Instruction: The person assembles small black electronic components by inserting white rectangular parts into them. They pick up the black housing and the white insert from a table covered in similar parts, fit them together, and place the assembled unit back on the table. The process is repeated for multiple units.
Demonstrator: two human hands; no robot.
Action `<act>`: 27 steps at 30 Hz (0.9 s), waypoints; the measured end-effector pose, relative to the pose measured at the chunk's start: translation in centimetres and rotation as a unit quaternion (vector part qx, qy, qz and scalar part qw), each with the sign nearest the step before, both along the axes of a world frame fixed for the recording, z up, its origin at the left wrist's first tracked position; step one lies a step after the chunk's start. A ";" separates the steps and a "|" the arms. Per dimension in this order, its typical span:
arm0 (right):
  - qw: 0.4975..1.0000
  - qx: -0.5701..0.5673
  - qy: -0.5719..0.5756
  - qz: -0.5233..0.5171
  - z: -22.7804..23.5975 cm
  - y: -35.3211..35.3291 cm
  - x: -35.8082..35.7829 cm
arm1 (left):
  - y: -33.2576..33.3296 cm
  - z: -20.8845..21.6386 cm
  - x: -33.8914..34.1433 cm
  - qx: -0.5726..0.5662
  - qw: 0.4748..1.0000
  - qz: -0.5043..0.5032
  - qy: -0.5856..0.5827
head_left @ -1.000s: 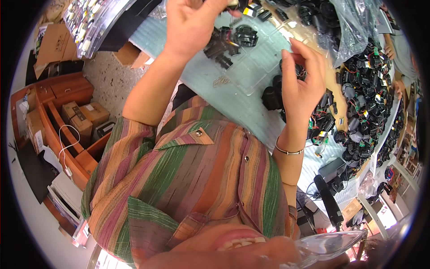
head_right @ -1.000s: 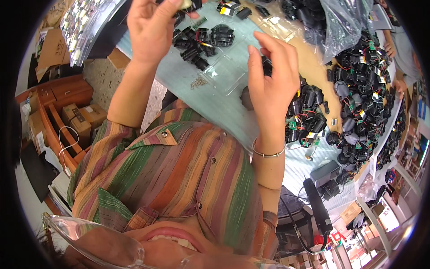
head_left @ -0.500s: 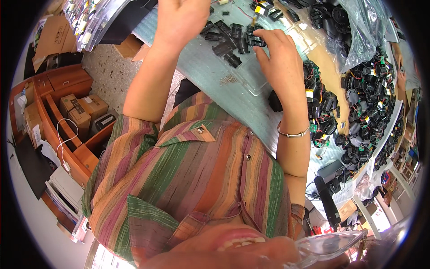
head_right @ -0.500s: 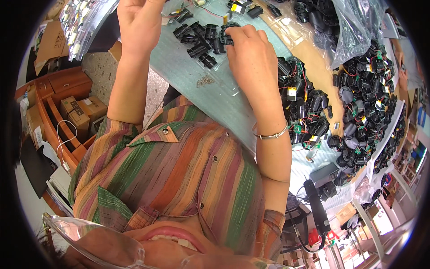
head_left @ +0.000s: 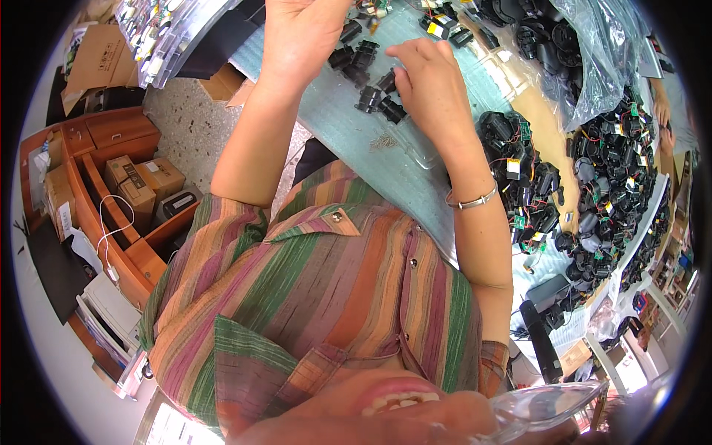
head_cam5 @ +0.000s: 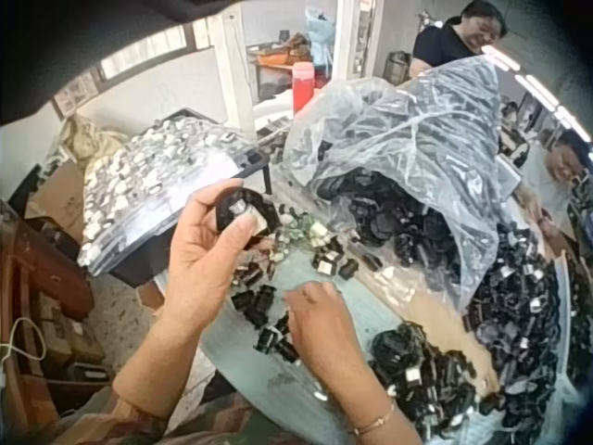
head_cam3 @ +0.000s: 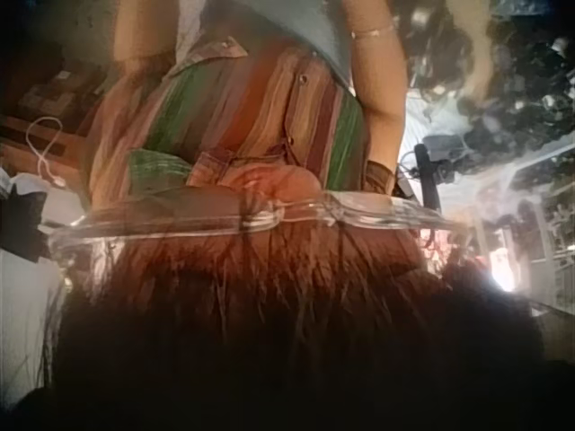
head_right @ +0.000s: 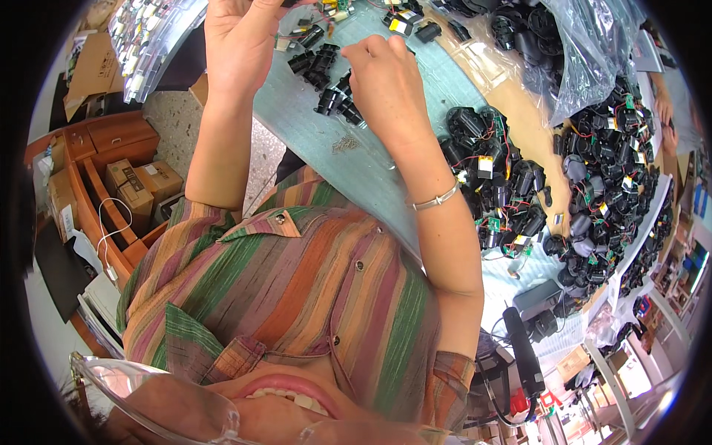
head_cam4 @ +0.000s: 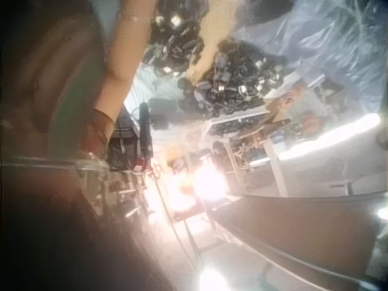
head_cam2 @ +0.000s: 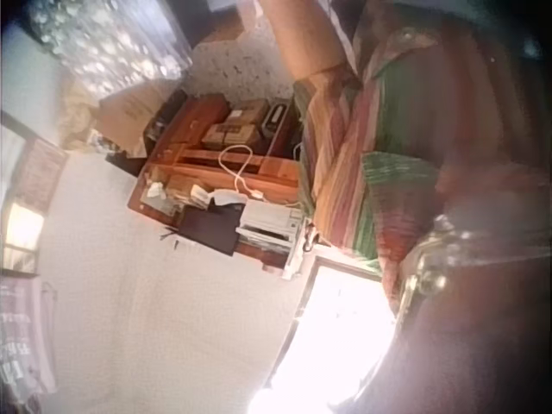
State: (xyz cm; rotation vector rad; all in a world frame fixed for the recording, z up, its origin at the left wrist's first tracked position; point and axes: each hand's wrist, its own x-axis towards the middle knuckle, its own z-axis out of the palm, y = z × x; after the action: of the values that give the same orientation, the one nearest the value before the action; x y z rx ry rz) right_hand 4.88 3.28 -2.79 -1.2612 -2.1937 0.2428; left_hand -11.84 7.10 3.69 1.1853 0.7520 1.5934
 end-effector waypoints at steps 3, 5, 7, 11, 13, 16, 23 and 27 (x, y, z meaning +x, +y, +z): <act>0.999 0.022 0.015 0.024 0.2 0.5 -1.3 | 0.8 0.2 0.0 0.033 0.999 -0.005 0.005; 0.997 0.054 0.001 0.058 0.5 0.7 -2.6 | 1.5 0.2 -0.2 0.072 0.997 -0.034 0.013; 0.997 0.045 -0.004 0.064 -0.7 1.0 -3.0 | 1.3 1.0 0.5 0.066 0.997 0.006 0.038; 0.994 0.027 0.103 0.037 -0.3 0.9 -2.3 | 1.0 1.2 0.4 0.012 1.000 -0.002 0.026; 0.982 -0.015 0.190 -0.008 1.3 0.1 -0.9 | 1.1 0.1 -0.2 -0.007 0.999 -0.042 0.013; 0.933 -0.114 0.336 -0.061 3.9 -1.8 2.0 | 0.5 -0.5 0.6 -0.084 0.994 -0.058 0.049; 0.715 -0.148 0.683 -0.002 6.2 -3.6 4.9 | -1.1 -0.8 5.6 -0.052 0.985 -0.161 0.029; 0.763 -0.104 0.635 -0.051 5.3 -4.1 4.6 | -2.4 -1.0 7.8 -0.098 0.970 -0.223 -0.022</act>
State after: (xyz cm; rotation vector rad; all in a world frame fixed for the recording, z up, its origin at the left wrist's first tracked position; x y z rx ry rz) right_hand 9.51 -0.84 2.50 -0.8371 -0.9078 0.9830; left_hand -4.09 4.68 2.71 1.0801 0.5504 1.1405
